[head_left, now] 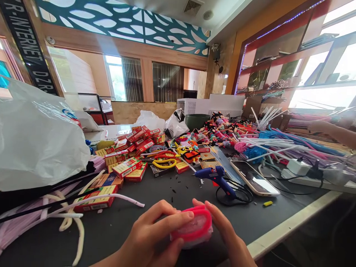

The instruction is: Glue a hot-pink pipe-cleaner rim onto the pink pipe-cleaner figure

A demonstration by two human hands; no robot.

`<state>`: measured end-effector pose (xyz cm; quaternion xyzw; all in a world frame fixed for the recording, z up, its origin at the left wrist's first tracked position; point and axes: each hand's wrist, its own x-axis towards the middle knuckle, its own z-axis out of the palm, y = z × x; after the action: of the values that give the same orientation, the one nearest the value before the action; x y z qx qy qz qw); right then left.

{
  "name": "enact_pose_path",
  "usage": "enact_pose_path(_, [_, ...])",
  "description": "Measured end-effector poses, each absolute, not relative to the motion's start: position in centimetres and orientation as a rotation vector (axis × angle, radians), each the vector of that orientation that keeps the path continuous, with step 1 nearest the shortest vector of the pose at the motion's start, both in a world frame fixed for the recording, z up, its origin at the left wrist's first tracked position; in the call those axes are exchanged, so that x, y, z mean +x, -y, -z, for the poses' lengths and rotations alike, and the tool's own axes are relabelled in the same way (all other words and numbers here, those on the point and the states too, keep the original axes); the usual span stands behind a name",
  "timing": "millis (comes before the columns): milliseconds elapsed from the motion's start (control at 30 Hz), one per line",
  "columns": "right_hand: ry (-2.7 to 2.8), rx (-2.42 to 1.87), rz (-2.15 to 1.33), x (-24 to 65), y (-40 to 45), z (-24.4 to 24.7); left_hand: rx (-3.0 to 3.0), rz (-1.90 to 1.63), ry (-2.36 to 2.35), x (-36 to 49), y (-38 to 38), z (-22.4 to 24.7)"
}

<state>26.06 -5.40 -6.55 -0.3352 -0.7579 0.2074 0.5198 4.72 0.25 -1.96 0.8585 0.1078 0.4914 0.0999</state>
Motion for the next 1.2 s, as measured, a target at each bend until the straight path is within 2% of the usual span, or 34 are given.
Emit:
enact_pose_path(267, [1.893, -0.708, 0.058, 25.5, 4.5, 7.6, 2.489, -1.261, -0.397, 4.3, 0.6, 1.1])
enact_pose_path(600, [1.717, -0.568, 0.292, 24.6, 4.1, 6.9, 2.515, -1.284, -0.410, 4.5, 1.4, 1.1])
enact_pose_path(833, [1.754, -0.593, 0.013, 25.1, 5.0, 8.1, 2.559, -1.339, -0.404, 4.8, 1.8, 1.2])
enact_pose_path(1200, [1.754, -0.539, 0.080, 25.1, 4.8, 7.8, 2.594, -1.318, -0.411, 4.8, 1.7, 0.8])
